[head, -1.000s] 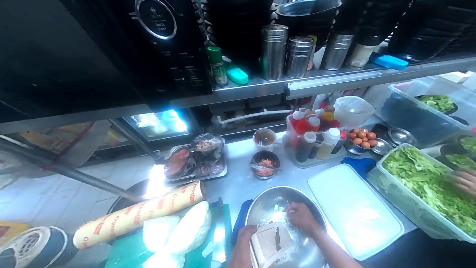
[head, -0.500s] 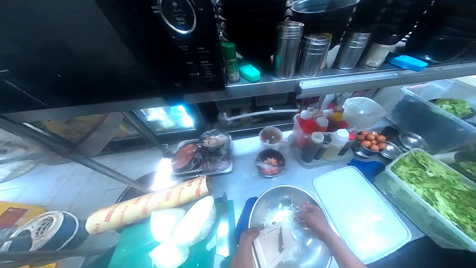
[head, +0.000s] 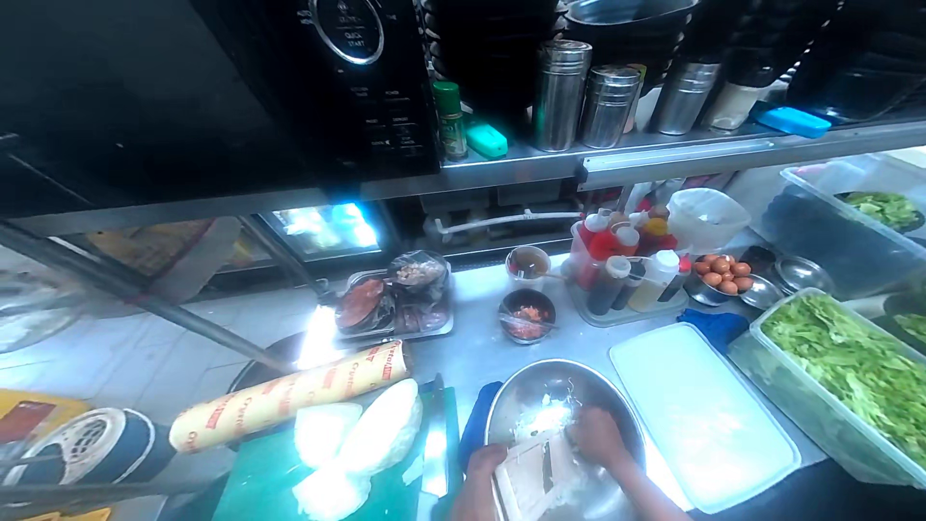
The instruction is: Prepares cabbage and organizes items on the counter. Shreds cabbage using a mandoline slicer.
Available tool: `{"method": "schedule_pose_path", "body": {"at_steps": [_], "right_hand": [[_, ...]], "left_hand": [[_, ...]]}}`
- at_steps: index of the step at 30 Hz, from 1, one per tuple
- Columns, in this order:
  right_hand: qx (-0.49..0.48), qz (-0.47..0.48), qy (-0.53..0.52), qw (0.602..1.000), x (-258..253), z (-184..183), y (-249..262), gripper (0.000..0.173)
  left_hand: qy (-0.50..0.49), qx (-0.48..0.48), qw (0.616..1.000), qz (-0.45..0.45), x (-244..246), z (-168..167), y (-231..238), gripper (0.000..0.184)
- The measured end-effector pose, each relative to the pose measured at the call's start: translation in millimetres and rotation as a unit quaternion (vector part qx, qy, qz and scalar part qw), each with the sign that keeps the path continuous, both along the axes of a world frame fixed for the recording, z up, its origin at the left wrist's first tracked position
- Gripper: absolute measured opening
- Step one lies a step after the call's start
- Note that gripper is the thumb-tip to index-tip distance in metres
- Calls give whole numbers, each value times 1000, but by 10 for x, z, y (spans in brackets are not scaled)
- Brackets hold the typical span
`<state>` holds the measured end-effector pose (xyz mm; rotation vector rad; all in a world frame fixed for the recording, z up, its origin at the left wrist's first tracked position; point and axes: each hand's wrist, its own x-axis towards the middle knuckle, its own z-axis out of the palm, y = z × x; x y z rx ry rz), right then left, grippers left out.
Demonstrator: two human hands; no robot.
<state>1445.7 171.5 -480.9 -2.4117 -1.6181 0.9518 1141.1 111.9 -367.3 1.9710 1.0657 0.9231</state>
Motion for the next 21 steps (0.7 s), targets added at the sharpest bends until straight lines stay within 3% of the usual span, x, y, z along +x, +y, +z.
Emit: {"method": "schedule_pose_path", "body": {"at_steps": [2, 5, 8, 17, 21], "right_hand": [[19, -77, 117, 990, 140, 106, -14, 30], [19, -205, 358, 911, 266, 289, -79, 29], [15, -238, 453, 859, 304, 434, -141, 37], [36, -208, 349, 913, 292, 352, -169, 51], [83, -131, 201, 967, 347, 403, -95, 32]], "left_hand": [[2, 2, 1000, 4, -6, 8, -4, 96], [2, -7, 1000, 11, -6, 44, -22, 96], [1, -15, 1000, 0, 7, 100, -1, 94], [6, -16, 1000, 11, -21, 41, -10, 97], [4, -13, 1000, 13, -20, 55, -9, 96]]}}
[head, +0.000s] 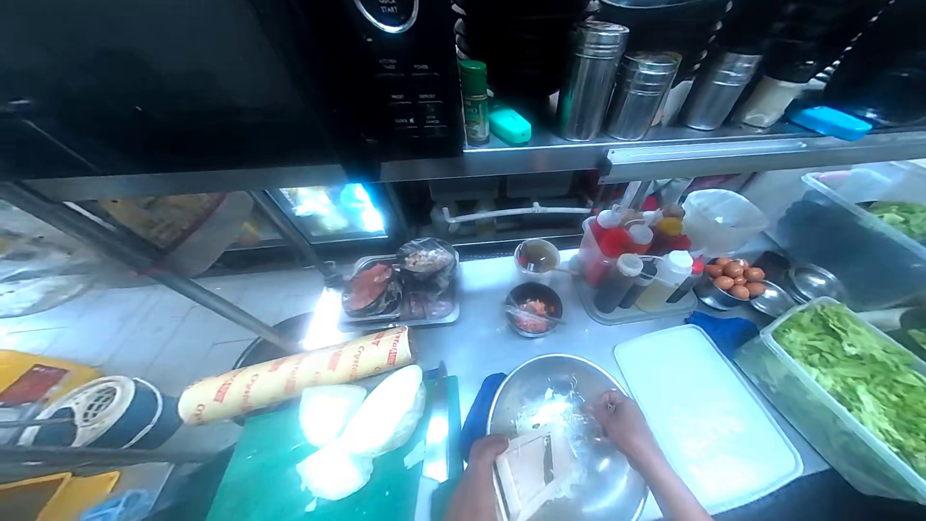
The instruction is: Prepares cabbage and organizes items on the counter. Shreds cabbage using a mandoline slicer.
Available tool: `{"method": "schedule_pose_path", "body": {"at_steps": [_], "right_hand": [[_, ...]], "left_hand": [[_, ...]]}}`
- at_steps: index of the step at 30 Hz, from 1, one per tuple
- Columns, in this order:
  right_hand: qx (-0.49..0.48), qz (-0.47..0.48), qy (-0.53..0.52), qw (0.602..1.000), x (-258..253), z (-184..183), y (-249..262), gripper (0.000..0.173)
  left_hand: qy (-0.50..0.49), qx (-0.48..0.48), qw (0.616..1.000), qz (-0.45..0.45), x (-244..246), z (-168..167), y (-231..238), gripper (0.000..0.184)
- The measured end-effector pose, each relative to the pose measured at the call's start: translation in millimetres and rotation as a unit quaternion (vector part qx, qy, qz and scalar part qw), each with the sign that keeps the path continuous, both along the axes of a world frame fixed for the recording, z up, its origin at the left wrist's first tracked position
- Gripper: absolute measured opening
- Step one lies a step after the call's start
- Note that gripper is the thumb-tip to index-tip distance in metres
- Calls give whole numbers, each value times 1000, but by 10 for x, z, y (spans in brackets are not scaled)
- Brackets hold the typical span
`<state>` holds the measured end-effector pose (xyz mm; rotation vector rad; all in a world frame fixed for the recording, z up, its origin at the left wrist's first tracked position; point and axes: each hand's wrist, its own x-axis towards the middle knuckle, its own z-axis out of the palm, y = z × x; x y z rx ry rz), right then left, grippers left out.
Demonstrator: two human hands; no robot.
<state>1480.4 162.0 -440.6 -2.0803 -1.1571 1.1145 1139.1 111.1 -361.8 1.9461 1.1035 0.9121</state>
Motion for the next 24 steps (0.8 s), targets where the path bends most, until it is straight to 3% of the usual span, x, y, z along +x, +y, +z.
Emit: {"method": "schedule_pose_path", "body": {"at_steps": [2, 4, 7, 11, 15, 18, 21, 24], "right_hand": [[10, 66, -135, 989, -6, -37, 57, 21], [-3, 141, -231, 963, -86, -101, 104, 24], [-71, 205, -306, 927, -265, -224, 173, 32], [-135, 195, -332, 913, -440, -364, 220, 29], [-108, 182, -241, 947, -290, -419, 258, 27], [-41, 71, -24, 996, -139, -270, 219, 25], [-52, -49, 207, 976, -43, -140, 143, 23], [-58, -55, 240, 967, 16, -128, 113, 24]], "left_hand": [[-3, 1, 1000, -1, 3, -2, 1, 96], [-1, 2, 1000, 2, 8, -8, 3, 95], [4, 2, 1000, 1, 17, -10, 10, 96], [7, -3, 1000, 1, 13, -6, 9, 97], [5, 3, 1000, 0, 8, -10, 8, 96], [8, -10, 1000, 4, -3, 9, 13, 98], [7, -18, 1000, 6, -4, 15, 6, 99], [11, -19, 1000, 6, 0, 14, 15, 99]]}}
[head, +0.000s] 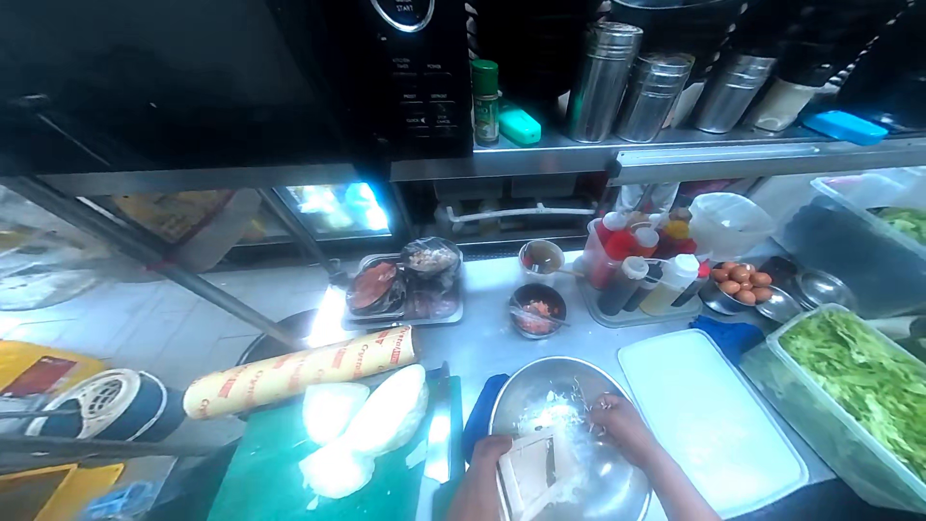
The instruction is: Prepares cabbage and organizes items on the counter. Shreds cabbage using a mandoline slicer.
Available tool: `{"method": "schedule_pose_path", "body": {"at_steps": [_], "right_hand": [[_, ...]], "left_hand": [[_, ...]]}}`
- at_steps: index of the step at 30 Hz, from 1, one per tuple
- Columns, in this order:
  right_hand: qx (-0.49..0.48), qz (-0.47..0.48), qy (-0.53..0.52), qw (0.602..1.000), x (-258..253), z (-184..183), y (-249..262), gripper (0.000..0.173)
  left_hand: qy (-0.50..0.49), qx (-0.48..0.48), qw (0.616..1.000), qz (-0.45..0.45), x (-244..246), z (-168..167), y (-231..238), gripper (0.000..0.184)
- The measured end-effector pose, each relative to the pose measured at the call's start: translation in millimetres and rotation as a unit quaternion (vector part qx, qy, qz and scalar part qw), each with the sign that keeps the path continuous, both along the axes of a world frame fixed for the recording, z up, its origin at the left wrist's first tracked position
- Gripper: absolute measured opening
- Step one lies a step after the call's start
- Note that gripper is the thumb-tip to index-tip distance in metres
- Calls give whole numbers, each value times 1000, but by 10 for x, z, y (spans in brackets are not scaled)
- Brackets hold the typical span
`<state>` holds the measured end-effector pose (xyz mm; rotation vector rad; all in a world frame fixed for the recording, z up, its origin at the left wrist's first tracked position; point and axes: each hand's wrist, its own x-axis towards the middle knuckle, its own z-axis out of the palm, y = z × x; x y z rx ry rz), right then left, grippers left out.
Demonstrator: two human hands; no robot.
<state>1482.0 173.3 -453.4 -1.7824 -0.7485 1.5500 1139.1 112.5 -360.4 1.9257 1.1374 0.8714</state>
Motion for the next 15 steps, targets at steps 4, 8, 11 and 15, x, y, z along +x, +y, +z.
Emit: {"method": "schedule_pose_path", "body": {"at_steps": [4, 8, 11, 15], "right_hand": [[27, 61, -69, 995, -70, -1, 58, 35], [74, 189, -312, 928, -207, -97, 199, 22], [109, 270, -433, 853, -384, -138, 300, 26], [81, 332, -512, 789, -552, -301, 375, 25]], "left_hand": [[2, 1, 1000, -3, -8, 17, 9, 98], [6, 0, 1000, -2, -15, 27, 5, 98], [9, 3, 1000, -3, -11, 28, 2, 98], [11, 2, 1000, -1, -12, 19, -8, 97]]}}
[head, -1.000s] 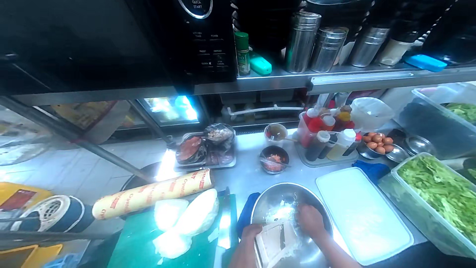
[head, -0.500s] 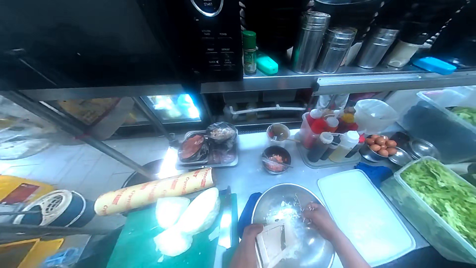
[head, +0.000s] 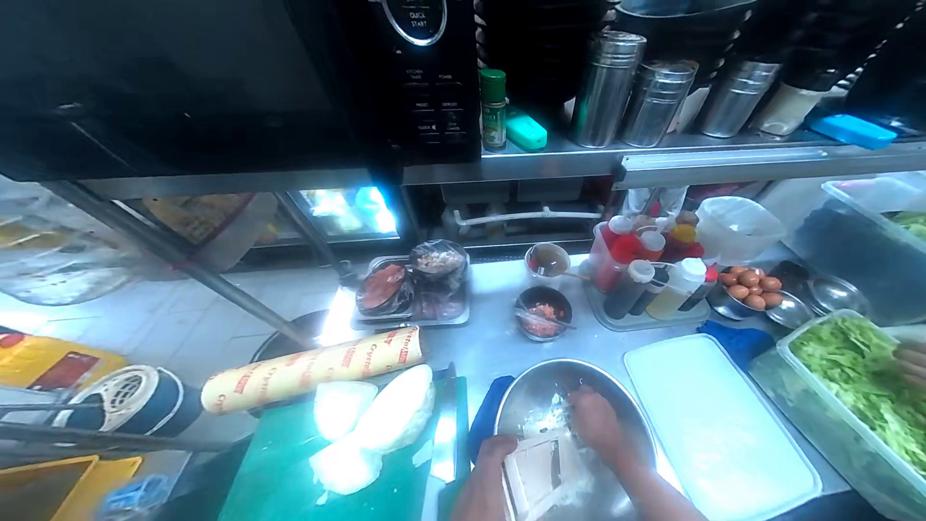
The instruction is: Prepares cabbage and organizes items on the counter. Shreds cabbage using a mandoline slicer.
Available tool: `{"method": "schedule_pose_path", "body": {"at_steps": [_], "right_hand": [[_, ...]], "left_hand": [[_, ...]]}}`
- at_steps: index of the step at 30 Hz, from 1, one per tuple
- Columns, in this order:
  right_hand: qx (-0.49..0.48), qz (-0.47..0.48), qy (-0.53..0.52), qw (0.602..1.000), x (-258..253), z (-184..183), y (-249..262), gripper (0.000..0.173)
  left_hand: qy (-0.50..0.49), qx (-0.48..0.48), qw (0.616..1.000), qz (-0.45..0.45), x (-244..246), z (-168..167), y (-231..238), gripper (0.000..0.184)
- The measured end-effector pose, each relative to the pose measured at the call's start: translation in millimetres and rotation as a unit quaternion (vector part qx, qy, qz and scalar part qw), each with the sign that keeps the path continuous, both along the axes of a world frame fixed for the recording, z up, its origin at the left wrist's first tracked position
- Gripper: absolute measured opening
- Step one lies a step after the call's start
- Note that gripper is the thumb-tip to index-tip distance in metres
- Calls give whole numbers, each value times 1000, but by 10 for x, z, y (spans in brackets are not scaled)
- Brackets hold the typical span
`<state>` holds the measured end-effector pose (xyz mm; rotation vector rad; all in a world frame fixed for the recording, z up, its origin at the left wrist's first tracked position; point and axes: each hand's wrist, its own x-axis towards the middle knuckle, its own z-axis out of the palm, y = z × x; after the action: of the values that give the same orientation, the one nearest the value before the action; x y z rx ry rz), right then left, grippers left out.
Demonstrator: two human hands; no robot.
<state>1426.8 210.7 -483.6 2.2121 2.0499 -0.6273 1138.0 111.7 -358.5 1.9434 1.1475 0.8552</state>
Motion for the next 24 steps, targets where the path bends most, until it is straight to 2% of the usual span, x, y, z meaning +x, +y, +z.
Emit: {"method": "schedule_pose_path", "body": {"at_steps": [3, 7, 11, 12, 15, 16, 20, 22, 24], "right_hand": [[-26, -9, -18, 999, -43, -73, 0, 28], [-13, -100, 113, 988, 77, 67, -24, 28], [-3, -143, 217, 966, 282, 46, -108, 24], [-7, -174, 268, 947, 321, 31, -138, 22], [-10, -281, 433, 856, 370, -28, -200, 24], [-4, -285, 430, 857, 370, -33, -199, 24], [40, -145, 231, 961, 310, -36, -115, 20], [47, -66, 133, 988, 216, 0, -65, 22], [25, -19, 49, 998, 88, 7, -27, 25]], "left_hand": [[2, 4, 1000, 0, -1, -16, -2, 98], [1, -1, 1000, 4, -4, 4, -5, 98], [-5, -3, 1000, 9, -12, 22, -16, 97], [-6, -2, 1000, 8, -13, 15, -18, 97], [-6, -7, 1000, 9, -15, 14, -18, 98], [-5, -8, 1000, 11, -15, 17, -23, 97], [-11, 2, 1000, 3, -7, 4, -20, 97], [-10, 3, 1000, 5, -4, -8, -23, 97], [-10, 2, 1000, 5, -2, -4, -27, 97]]}}
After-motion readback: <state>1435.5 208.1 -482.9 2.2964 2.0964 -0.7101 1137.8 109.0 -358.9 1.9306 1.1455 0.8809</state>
